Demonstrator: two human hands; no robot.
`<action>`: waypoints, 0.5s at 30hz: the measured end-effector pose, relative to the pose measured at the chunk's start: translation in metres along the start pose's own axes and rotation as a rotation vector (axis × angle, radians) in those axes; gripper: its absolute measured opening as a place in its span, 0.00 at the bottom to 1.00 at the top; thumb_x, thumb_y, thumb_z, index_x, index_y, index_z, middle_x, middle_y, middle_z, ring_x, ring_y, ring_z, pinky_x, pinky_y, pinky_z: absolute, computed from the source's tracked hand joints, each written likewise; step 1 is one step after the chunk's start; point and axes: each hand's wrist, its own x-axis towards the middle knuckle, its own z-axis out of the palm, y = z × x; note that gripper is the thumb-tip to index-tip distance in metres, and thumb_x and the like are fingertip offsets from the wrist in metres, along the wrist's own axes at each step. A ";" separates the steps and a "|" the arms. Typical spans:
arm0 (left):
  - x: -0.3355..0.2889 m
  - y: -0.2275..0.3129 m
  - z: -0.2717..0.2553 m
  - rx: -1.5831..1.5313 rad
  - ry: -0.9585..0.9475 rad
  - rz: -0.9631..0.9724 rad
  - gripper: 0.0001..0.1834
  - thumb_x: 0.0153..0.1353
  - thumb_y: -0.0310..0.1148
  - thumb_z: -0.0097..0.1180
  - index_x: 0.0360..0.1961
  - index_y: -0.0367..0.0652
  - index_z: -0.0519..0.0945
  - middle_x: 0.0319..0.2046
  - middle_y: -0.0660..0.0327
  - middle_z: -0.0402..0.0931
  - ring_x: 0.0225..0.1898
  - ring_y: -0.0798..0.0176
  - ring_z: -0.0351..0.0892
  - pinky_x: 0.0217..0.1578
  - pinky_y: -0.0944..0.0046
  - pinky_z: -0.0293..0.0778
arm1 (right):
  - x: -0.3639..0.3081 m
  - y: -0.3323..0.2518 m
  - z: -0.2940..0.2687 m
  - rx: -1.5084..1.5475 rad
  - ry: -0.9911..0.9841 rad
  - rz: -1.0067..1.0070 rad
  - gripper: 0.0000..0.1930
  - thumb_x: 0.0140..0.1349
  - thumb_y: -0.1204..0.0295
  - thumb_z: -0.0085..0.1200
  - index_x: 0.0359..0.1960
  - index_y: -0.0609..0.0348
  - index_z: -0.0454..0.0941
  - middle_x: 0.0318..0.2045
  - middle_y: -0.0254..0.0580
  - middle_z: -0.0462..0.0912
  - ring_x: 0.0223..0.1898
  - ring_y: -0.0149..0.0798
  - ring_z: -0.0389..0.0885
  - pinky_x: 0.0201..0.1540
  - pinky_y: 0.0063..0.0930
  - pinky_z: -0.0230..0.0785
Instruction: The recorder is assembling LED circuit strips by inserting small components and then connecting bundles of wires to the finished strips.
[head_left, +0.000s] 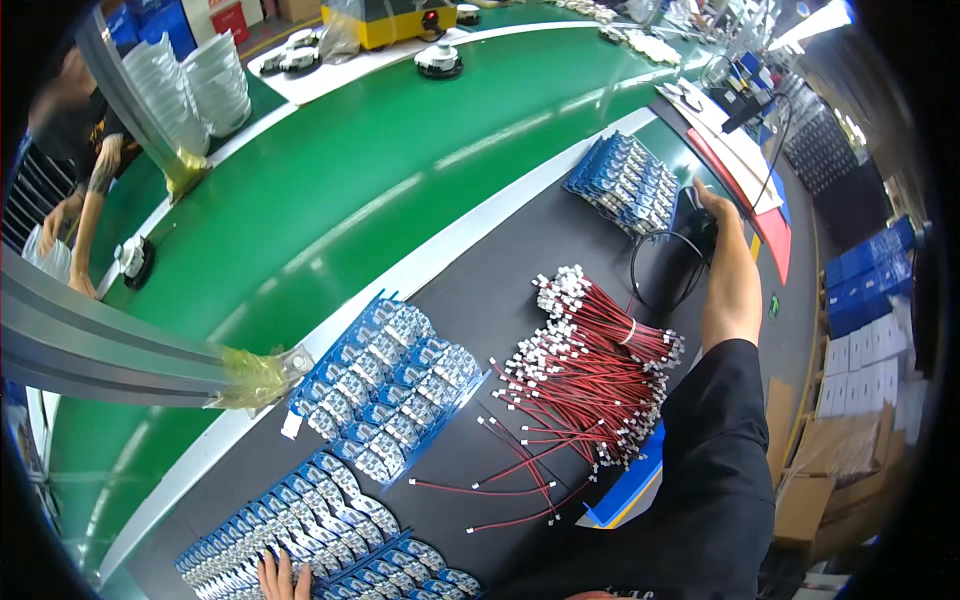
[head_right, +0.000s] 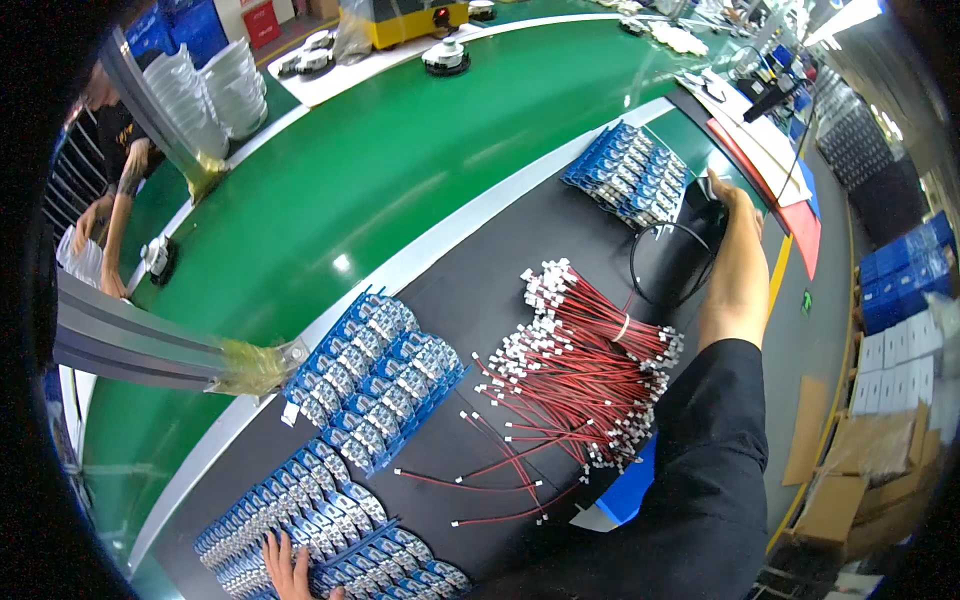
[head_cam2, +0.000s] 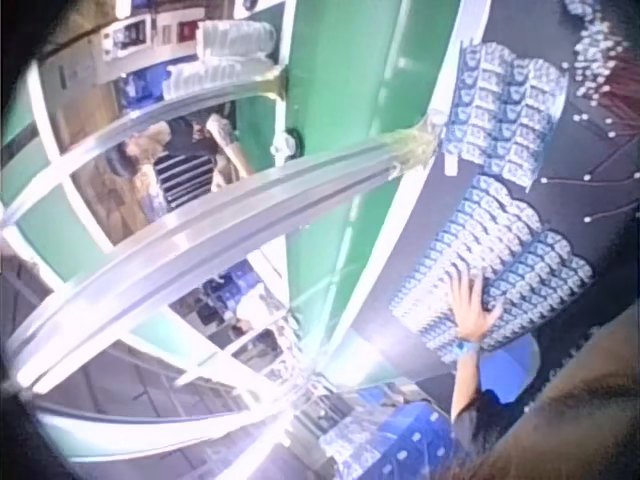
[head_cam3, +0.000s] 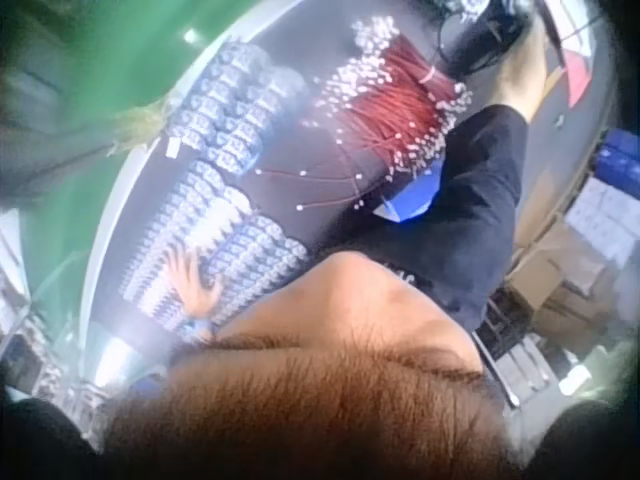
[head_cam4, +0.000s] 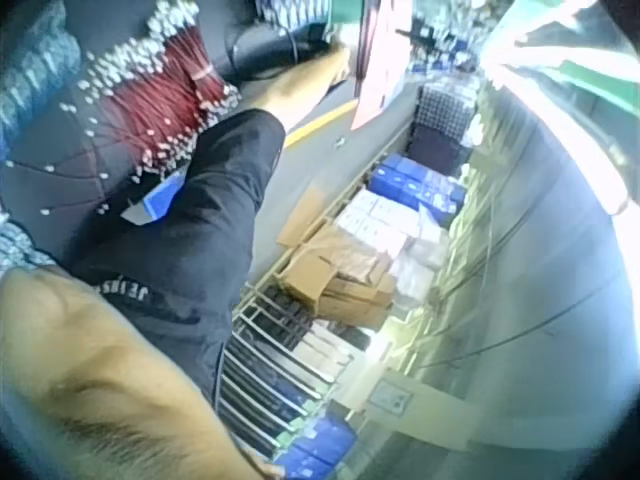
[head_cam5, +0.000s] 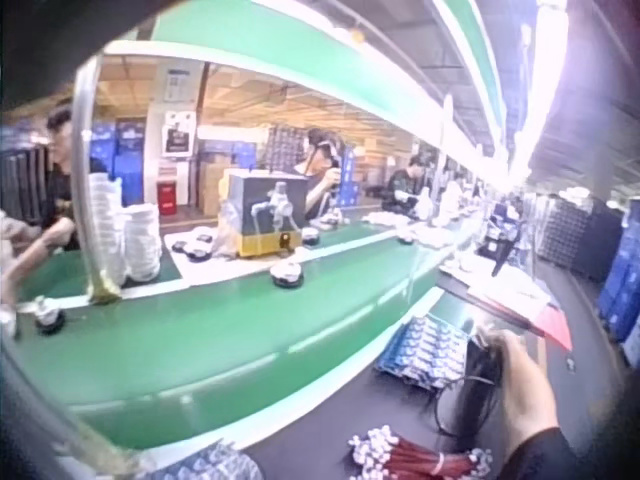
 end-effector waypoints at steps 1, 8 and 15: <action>0.001 -0.005 0.005 -0.022 0.042 0.022 0.41 0.49 0.44 0.61 0.64 0.41 0.64 0.66 0.42 0.56 0.68 0.33 0.49 0.64 0.34 0.46 | 0.028 0.008 0.007 0.063 0.022 -0.112 0.55 0.49 0.24 0.33 0.67 0.57 0.58 0.63 0.60 0.64 0.66 0.54 0.59 0.66 0.49 0.49; -0.010 0.003 0.001 0.008 0.043 -0.054 0.40 0.48 0.43 0.62 0.62 0.41 0.65 0.65 0.42 0.57 0.67 0.34 0.51 0.64 0.34 0.47 | -0.025 -0.011 0.009 0.393 -0.066 -0.184 0.48 0.48 0.34 0.46 0.64 0.58 0.65 0.63 0.54 0.66 0.64 0.52 0.62 0.63 0.50 0.51; -0.008 0.002 0.007 0.093 -0.041 -0.155 0.40 0.55 0.59 0.51 0.63 0.46 0.66 0.66 0.45 0.55 0.68 0.34 0.48 0.64 0.32 0.43 | -0.068 0.039 -0.018 0.543 0.049 -0.261 0.43 0.43 0.40 0.56 0.57 0.59 0.72 0.56 0.55 0.72 0.56 0.53 0.69 0.53 0.49 0.61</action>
